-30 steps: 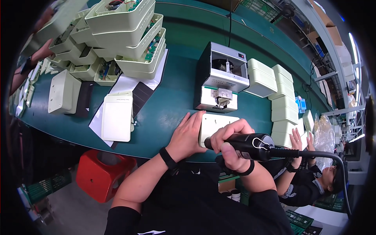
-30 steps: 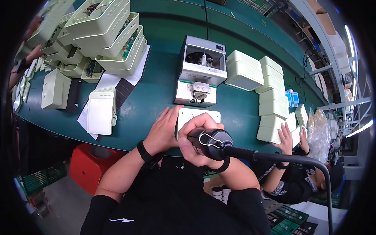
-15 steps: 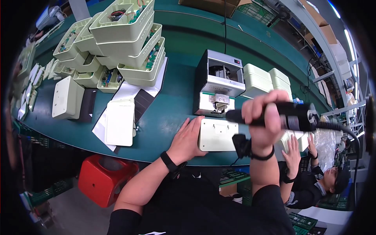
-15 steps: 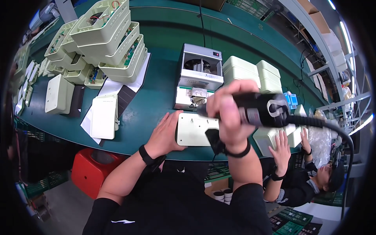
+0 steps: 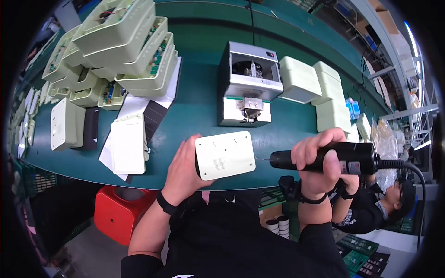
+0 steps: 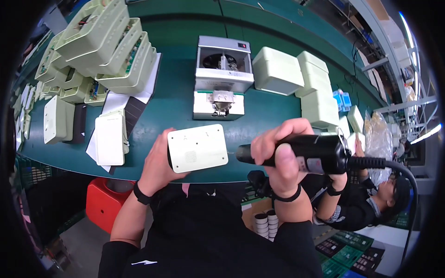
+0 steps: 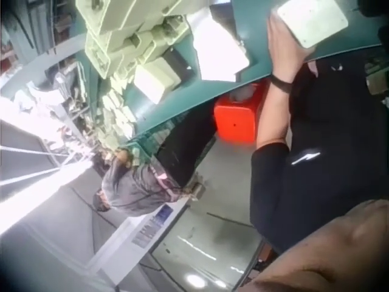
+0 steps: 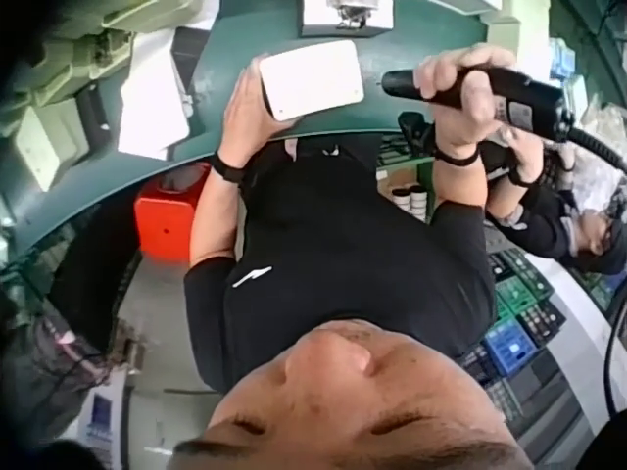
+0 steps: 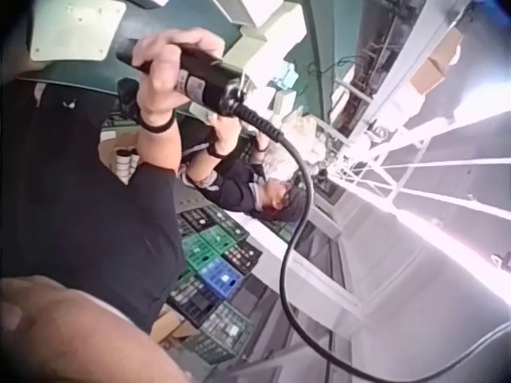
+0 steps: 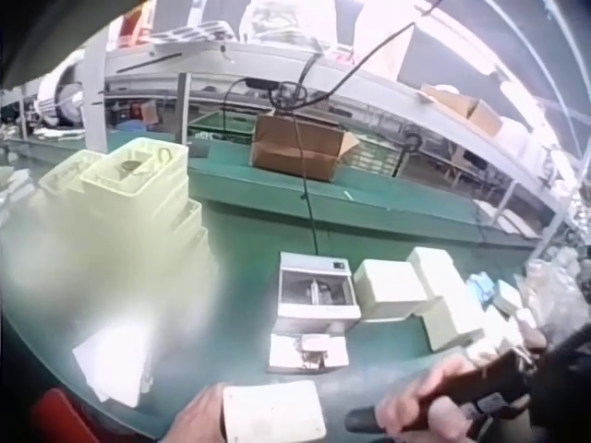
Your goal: The person drives screws into a plastic housing with a power screwdriver, then places a speaker and circuit board into a new housing, connects a wire, and presses a cover onto it.
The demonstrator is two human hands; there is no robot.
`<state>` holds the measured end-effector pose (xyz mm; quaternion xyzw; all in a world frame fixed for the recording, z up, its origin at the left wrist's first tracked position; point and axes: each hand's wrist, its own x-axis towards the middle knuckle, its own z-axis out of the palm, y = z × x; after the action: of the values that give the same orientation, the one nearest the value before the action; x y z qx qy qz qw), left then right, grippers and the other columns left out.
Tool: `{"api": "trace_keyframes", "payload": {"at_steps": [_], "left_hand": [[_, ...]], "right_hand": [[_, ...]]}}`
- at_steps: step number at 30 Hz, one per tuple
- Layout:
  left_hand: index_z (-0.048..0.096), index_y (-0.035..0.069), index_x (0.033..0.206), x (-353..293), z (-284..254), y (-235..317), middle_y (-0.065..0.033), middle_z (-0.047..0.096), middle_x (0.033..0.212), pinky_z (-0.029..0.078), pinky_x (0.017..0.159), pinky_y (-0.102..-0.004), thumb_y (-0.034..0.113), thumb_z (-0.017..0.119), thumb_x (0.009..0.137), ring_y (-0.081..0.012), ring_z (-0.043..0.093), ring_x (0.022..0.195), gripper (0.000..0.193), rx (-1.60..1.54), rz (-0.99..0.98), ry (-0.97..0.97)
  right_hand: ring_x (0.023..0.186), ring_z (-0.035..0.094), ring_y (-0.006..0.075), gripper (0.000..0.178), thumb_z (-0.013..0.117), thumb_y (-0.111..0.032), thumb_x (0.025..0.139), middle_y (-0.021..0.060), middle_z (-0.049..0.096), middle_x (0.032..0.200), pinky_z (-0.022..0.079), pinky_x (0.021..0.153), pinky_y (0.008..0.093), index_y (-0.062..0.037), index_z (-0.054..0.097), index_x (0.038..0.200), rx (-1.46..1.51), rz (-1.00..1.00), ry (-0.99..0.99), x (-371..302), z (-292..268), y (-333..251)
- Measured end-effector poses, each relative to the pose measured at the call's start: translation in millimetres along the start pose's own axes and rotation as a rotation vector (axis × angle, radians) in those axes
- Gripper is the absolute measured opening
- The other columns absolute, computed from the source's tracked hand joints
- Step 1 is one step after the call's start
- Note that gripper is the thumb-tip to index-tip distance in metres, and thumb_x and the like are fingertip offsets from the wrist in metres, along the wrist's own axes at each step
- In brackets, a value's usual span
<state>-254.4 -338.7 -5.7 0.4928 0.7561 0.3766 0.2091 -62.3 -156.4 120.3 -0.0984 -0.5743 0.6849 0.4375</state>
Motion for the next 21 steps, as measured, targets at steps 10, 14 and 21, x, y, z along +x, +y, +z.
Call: {"api": "trace_keyframes", "payload": {"at_steps": [10, 14, 21], "left_hand": [[0.041, 0.001, 0.142, -0.3, 0.9, 2.4, -0.0204, 0.057, 0.139, 0.049, 0.109, -0.0475, 0.021, 0.098, 0.062, -0.0423, 0.057, 0.129, 0.1, 0.009, 0.012, 0.036], [0.041, 0.001, 0.143, -1.0, 0.8, 1.3, -0.0202, 0.057, 0.138, 0.049, 0.11, -0.0476, 0.021, 0.098, 0.062, -0.0425, 0.056, 0.129, 0.1, 0.015, 0.008, 0.026], [0.041, 0.001, 0.144, -1.9, 2.3, -2.9, -0.0198, 0.057, 0.137, 0.046, 0.114, -0.0479, 0.02, 0.097, 0.063, -0.0431, 0.057, 0.129, 0.1, 0.032, 0.02, 0.045]], "right_hand": [[0.059, 0.054, 0.0166, 0.036, 0.072, -0.022, 0.097, 0.0083, 0.057, 0.072, 0.05, 0.061, 0.035, -0.0046, 0.043, 0.11, -0.023, 0.129, -0.074, -9.8, 4.1, 1.6], [0.053, 0.053, 0.0169, 0.04, 0.072, -0.033, 0.094, 0.0046, 0.052, 0.068, 0.047, 0.053, 0.034, -0.0068, 0.045, 0.106, -0.119, 0.136, -0.024, -6.1, 8.6, 7.6], [0.056, 0.053, 0.0167, 0.042, 0.074, -0.034, 0.095, 0.0049, 0.054, 0.07, 0.047, 0.056, 0.0334, -0.0074, 0.044, 0.107, -0.131, 0.153, -0.053, -12.1, 11.0, 16.9]]}}
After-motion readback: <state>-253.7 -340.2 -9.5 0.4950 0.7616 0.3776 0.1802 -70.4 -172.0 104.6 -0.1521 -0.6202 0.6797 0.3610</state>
